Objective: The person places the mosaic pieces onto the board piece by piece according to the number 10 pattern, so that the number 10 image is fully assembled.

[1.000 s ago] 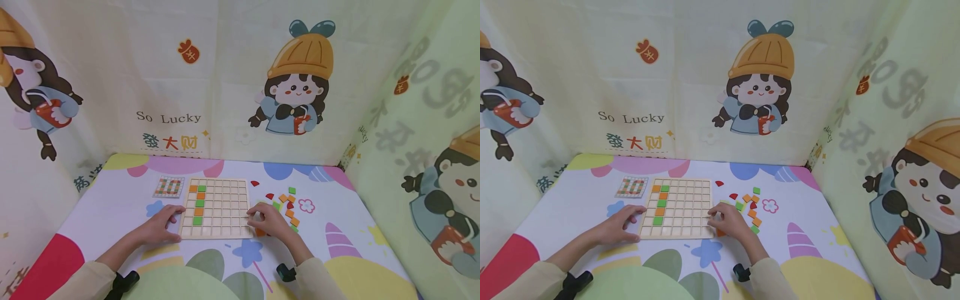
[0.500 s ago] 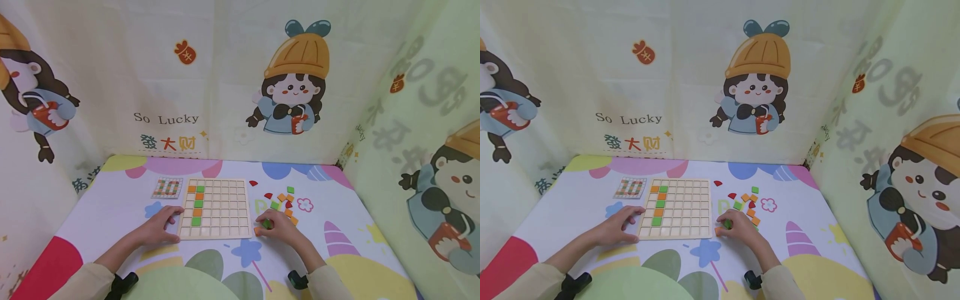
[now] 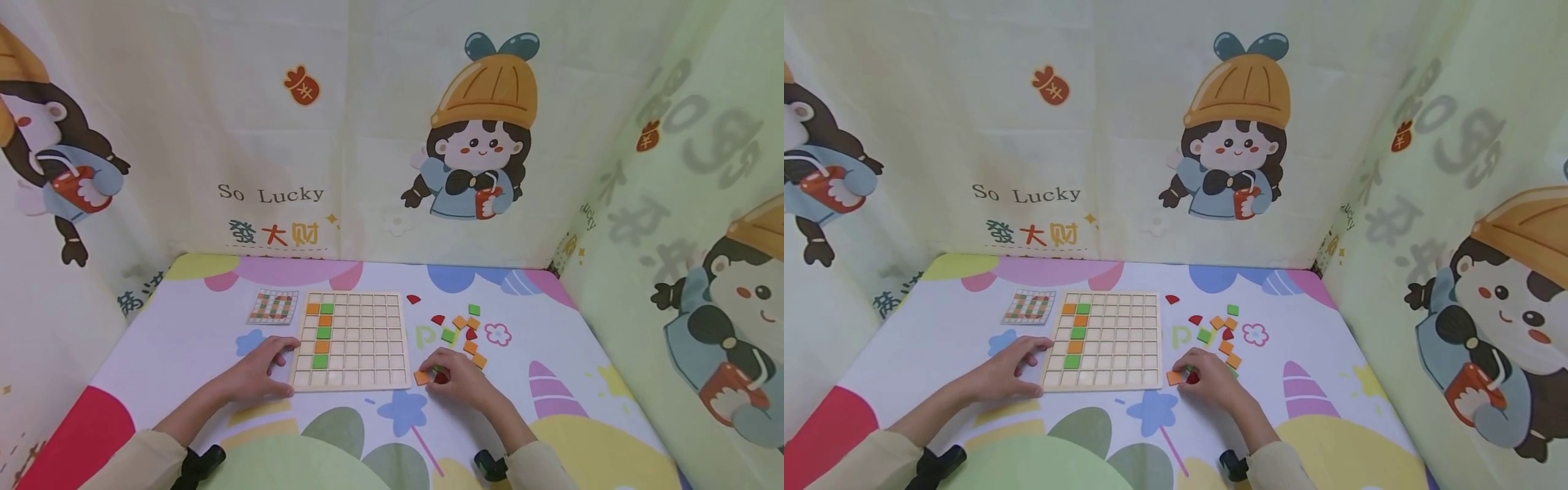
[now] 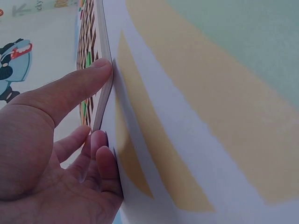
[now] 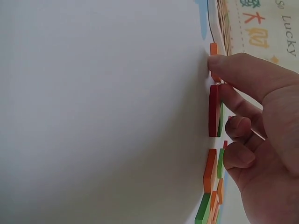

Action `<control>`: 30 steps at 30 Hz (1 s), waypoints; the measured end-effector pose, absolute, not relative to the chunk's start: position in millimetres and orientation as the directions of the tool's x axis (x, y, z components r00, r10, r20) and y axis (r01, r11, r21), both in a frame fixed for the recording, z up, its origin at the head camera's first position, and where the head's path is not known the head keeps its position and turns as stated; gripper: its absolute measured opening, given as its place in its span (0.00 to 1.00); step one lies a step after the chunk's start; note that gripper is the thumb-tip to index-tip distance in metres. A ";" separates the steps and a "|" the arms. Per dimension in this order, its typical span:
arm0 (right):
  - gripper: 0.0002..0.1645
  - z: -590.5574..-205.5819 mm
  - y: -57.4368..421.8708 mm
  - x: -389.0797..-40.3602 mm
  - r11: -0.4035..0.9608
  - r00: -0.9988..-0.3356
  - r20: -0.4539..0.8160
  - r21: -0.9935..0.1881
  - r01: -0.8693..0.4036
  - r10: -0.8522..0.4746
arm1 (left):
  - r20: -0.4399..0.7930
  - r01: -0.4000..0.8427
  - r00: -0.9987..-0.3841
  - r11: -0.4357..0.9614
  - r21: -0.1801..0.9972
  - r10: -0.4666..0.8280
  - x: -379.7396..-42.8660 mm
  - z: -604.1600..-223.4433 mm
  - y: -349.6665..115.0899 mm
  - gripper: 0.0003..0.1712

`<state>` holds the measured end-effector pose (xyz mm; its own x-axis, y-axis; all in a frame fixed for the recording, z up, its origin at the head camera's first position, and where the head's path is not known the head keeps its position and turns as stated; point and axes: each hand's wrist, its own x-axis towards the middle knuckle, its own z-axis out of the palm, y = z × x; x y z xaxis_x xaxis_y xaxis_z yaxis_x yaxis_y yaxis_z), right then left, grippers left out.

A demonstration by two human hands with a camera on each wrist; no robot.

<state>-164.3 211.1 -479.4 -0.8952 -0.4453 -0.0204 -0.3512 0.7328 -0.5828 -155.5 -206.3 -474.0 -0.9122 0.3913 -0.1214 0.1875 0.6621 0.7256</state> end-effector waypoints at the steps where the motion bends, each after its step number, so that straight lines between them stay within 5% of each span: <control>1: 0.14 -479.6 210.4 -164.5 0.734 -0.894 -0.021 -0.580 -0.354 -0.448 | -0.119 0.191 -0.911 0.660 0.726 0.395 -155.4 -474.0 -206.4 0.48; 30: 0.12 -479.7 197.3 -167.8 0.805 -0.917 -0.037 -0.493 -0.329 -0.398 | -0.101 0.210 -0.908 0.651 0.730 0.406 -153.6 -471.8 -205.6 0.47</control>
<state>-167.8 197.3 -479.7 -0.9167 -0.3979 -0.0372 -0.3294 0.8050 -0.4935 -153.6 -205.6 -471.8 -0.9084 0.4057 -0.1008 0.2098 0.6510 0.7295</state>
